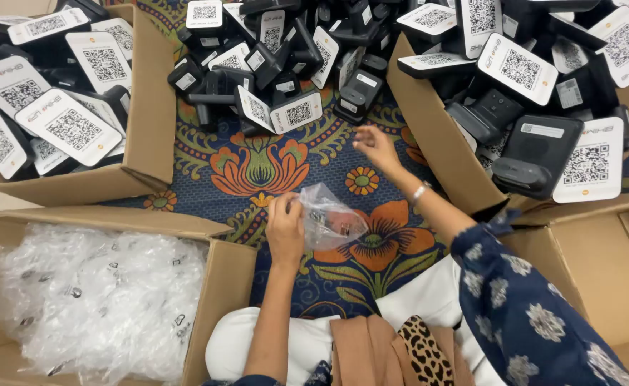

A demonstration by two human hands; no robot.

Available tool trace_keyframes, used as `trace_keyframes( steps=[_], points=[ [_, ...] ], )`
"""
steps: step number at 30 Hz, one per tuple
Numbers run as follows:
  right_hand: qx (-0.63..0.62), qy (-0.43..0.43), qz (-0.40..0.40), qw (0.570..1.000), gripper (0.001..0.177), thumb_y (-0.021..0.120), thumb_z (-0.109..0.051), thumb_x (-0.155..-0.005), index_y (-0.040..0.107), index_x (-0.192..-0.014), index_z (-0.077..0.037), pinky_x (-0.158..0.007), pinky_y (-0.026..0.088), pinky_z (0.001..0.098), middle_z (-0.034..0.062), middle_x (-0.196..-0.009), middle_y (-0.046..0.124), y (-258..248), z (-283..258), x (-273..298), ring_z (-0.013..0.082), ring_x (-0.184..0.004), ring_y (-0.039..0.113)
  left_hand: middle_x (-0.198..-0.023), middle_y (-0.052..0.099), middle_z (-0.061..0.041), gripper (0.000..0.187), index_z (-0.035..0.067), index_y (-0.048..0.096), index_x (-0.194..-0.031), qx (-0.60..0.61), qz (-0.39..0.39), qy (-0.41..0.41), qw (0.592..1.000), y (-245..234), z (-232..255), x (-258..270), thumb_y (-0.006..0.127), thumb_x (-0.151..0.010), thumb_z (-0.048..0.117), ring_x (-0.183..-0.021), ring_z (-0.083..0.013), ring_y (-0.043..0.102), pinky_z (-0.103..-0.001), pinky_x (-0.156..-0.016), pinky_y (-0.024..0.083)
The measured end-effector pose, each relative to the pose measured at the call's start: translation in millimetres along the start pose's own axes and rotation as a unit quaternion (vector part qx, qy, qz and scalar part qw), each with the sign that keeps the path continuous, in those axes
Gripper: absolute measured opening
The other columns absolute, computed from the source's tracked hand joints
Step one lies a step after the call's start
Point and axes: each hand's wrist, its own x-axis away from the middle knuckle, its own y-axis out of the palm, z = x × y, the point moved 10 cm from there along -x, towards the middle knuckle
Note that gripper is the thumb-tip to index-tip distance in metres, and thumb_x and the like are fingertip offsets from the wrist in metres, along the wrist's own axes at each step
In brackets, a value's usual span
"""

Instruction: The person packs QR code scanner devices into plastic bags and then places them into cardboard boxes.

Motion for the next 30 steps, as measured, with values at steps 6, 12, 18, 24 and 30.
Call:
trace_keyframes(
  steps=[6,12,18,24,30],
  points=[
    [0.413,-0.153,0.173,0.881,0.084,0.083,-0.012,-0.080,0.039,-0.149,0.001,-0.107,0.044,0.0462,0.0266,-0.142,0.044,-19,-10,-94,0.0444,-0.128,0.049,-0.121,0.068,-0.008,0.011,0.004,0.067,-0.079,-0.012,-0.063,0.014,0.998,28,-15,6,0.067,-0.075,-0.006,-0.110,-0.0317,0.063,-0.041,-0.087,0.055],
    [0.439,-0.089,0.111,0.887,0.073,0.079,-0.009,-0.082,0.044,-0.146,-0.005,-0.100,0.048,0.0490,0.0251,-0.131,0.052,-7,-6,-117,0.0458,-0.119,0.056,-0.125,0.068,-0.007,0.024,0.008,0.075,-0.093,0.003,-0.069,0.002,0.998,31,-18,3,0.065,-0.078,-0.008,-0.108,-0.0297,0.064,-0.040,-0.088,0.055],
    [0.392,-0.036,0.150,0.907,0.064,0.080,-0.024,-0.082,0.049,-0.130,0.005,-0.090,0.054,0.0515,0.0315,-0.115,0.059,14,10,-24,0.0484,-0.104,0.062,-0.123,0.068,-0.008,0.030,0.006,0.072,-0.105,0.019,-0.041,-0.024,0.999,23,-23,-1,0.063,-0.080,-0.009,-0.109,-0.0320,0.064,-0.042,-0.091,0.053],
    [0.331,-0.017,0.137,0.934,0.076,0.079,-0.046,-0.089,0.049,-0.133,0.008,-0.099,0.049,0.0523,0.0320,-0.121,0.057,73,49,113,0.0488,-0.114,0.058,-0.116,0.070,-0.012,0.027,0.004,0.071,-0.108,0.008,0.002,-0.014,1.000,10,-28,3,0.063,-0.084,-0.007,-0.110,-0.0352,0.062,-0.044,-0.094,0.052],
    [0.529,-0.195,0.013,0.826,0.136,0.093,-0.063,-0.038,0.043,-0.147,0.002,-0.110,0.032,0.0670,0.0216,-0.150,0.042,87,-55,158,0.0456,-0.145,0.036,-0.113,0.072,-0.012,0.029,0.004,0.071,-0.109,0.016,0.022,-0.014,1.000,-5,-25,3,0.061,-0.085,-0.008,-0.107,-0.0342,0.063,-0.043,-0.093,0.052]
  ],
)
